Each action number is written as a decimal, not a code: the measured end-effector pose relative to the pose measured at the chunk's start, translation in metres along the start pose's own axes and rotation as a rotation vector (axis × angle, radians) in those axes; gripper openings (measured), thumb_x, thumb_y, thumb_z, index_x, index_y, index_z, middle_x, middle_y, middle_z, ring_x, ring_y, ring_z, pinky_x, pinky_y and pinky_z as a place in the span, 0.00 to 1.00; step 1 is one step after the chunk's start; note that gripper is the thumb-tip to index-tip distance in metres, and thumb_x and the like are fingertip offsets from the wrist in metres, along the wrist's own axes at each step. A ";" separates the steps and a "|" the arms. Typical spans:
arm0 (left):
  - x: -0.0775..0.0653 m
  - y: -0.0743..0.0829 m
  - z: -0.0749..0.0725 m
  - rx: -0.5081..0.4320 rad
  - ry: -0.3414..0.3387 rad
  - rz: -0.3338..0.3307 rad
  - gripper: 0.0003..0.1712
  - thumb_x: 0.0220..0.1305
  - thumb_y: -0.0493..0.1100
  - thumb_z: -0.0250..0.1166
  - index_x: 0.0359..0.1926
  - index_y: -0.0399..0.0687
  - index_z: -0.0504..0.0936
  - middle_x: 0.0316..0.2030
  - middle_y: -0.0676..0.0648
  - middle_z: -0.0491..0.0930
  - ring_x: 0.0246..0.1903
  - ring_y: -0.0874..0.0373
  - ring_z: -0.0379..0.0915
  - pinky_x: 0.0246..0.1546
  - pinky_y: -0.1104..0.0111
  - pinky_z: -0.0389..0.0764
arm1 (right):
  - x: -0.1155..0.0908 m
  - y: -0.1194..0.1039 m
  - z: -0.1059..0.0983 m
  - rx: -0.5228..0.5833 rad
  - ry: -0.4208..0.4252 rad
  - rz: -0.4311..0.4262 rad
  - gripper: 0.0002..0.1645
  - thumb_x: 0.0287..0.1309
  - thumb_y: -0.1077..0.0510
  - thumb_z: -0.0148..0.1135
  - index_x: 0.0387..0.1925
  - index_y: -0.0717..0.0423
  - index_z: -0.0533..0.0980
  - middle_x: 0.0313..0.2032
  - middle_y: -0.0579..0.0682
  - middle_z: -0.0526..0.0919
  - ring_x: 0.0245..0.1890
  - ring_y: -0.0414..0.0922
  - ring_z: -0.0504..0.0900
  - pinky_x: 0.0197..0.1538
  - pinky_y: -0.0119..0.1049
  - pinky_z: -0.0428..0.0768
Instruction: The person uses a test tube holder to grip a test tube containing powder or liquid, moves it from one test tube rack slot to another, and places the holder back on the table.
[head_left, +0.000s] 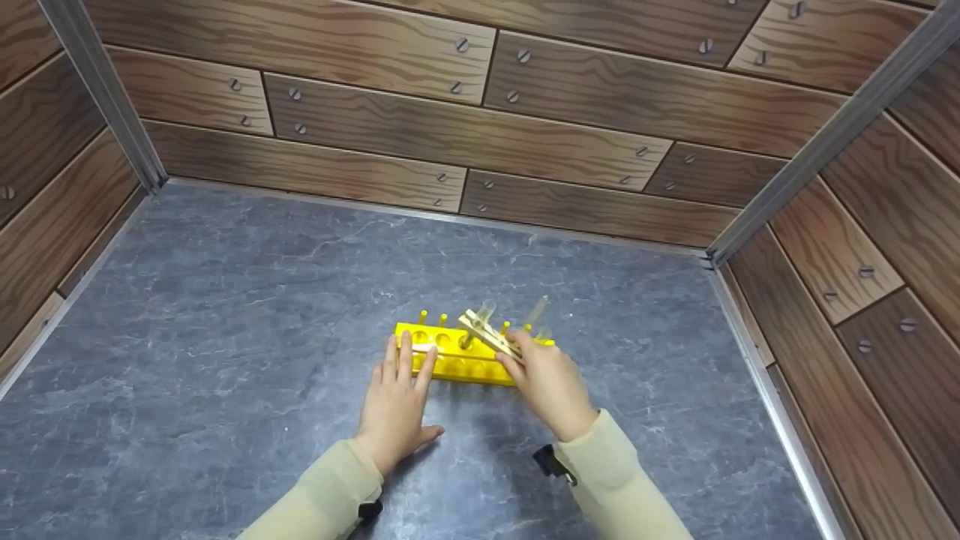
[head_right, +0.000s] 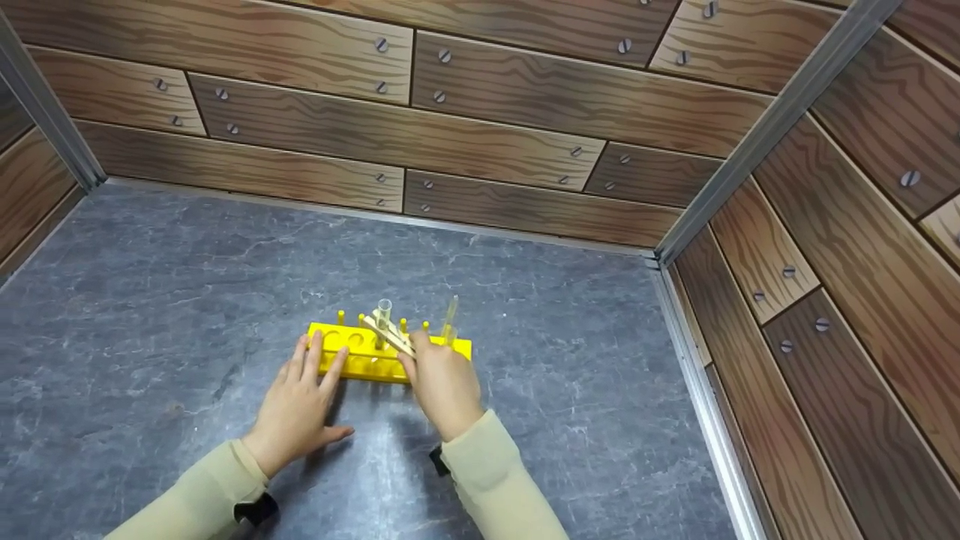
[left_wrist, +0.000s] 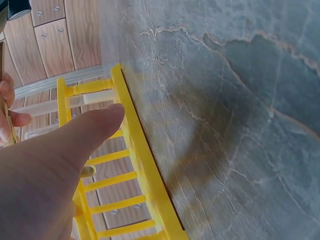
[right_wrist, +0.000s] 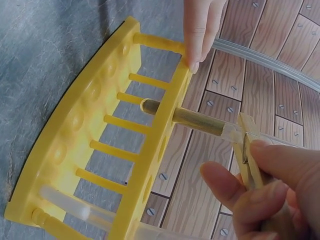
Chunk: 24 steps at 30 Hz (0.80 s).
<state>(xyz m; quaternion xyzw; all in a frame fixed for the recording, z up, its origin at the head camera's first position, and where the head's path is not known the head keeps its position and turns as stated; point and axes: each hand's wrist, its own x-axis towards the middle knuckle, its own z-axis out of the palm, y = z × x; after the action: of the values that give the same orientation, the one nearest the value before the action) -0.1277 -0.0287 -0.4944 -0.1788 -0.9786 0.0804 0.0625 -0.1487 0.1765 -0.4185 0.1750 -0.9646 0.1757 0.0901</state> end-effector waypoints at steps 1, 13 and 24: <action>0.000 0.000 0.000 -0.001 0.003 0.000 0.66 0.41 0.82 0.55 0.72 0.47 0.50 0.68 0.27 0.45 0.66 0.33 0.45 0.57 0.53 0.67 | 0.000 0.000 0.000 0.000 0.003 -0.001 0.16 0.61 0.52 0.59 0.45 0.59 0.74 0.19 0.45 0.75 0.13 0.37 0.63 0.16 0.30 0.65; -0.001 0.001 0.000 0.002 0.007 0.000 0.67 0.40 0.81 0.58 0.72 0.47 0.49 0.68 0.27 0.45 0.66 0.33 0.46 0.58 0.54 0.67 | 0.000 0.002 0.000 -0.002 0.041 -0.035 0.15 0.60 0.53 0.60 0.44 0.59 0.75 0.20 0.48 0.78 0.14 0.37 0.66 0.16 0.31 0.66; 0.001 0.001 0.000 0.025 0.024 0.004 0.66 0.40 0.81 0.57 0.72 0.47 0.51 0.67 0.27 0.46 0.65 0.33 0.47 0.57 0.54 0.68 | 0.000 0.002 -0.005 0.015 0.010 -0.006 0.16 0.61 0.53 0.59 0.46 0.59 0.74 0.20 0.47 0.77 0.11 0.36 0.63 0.14 0.29 0.64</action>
<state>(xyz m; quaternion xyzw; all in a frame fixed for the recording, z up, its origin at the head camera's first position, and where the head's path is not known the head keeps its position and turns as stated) -0.1280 -0.0278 -0.4941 -0.1811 -0.9763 0.0903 0.0764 -0.1490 0.1804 -0.4147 0.1778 -0.9622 0.1835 0.0945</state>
